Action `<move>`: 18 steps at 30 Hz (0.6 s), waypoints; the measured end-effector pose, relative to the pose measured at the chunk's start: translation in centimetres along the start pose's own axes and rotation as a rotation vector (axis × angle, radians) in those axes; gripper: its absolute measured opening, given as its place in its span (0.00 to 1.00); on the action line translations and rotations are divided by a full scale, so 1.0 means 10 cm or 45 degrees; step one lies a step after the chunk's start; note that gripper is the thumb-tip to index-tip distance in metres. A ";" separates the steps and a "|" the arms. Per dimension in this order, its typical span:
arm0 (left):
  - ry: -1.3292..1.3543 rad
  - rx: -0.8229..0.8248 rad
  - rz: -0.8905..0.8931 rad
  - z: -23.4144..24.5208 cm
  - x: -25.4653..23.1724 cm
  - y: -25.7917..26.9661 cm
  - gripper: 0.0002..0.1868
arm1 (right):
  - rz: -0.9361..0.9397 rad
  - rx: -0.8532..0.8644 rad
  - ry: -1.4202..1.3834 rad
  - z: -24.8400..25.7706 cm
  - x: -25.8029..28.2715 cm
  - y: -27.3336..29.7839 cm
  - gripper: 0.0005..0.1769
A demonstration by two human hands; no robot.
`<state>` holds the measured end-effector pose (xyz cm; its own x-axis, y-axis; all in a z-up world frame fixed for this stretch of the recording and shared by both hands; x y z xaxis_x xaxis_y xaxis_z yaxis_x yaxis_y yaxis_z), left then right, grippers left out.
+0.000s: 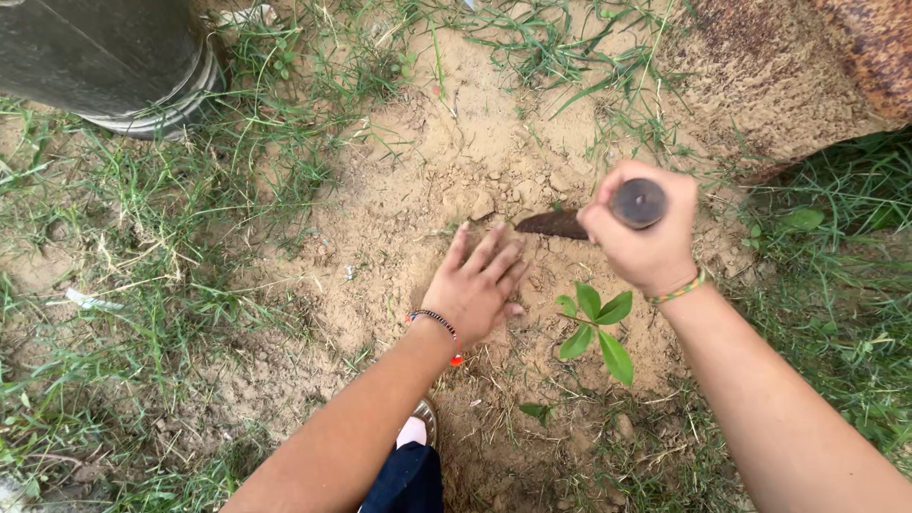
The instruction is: The person uses a garden trowel to dig a hole in the dirt, places a small sapling into the hole, and then uses their hands to press the soil around the base of the plant.
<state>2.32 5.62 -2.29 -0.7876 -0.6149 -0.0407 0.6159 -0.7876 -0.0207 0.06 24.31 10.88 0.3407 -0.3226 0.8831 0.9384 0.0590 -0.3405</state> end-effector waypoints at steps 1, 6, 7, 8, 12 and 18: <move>0.025 -0.074 0.020 0.00 0.04 0.00 0.39 | 0.036 0.017 0.016 0.01 0.01 0.01 0.06; 0.208 -0.140 0.244 -0.02 0.14 0.14 0.23 | 0.011 -0.069 -0.201 0.23 0.02 0.07 0.04; 0.216 -0.216 0.334 0.03 0.20 0.14 0.20 | 0.064 -0.077 -0.262 0.27 0.01 0.04 0.05; 0.297 -0.229 0.464 0.08 0.28 0.12 0.28 | 0.116 -0.084 -0.323 0.32 -0.01 -0.03 0.07; 0.511 -0.234 0.803 0.25 0.66 -0.02 0.52 | 0.253 -0.035 -0.382 0.27 -0.16 -0.51 0.09; 0.553 0.005 0.851 -0.01 0.64 -0.02 0.46 | 0.043 0.163 -0.412 -0.35 -0.37 -0.91 0.07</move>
<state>-2.82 1.87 -2.69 -0.1729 -0.8865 -0.4293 0.9545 -0.2583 0.1489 -9.96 21.67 9.57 0.3530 -0.0037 0.9356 0.9190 0.1892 -0.3460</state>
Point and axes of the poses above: each hand's wrist, its own y-axis away from the middle knuckle, its own z-axis out of the back of the hand, x = y × z, the point moved 3 cm from there along -y, towards the middle knuckle, and after that the axes turned 8 degrees about -y, right-handed, at the moved point
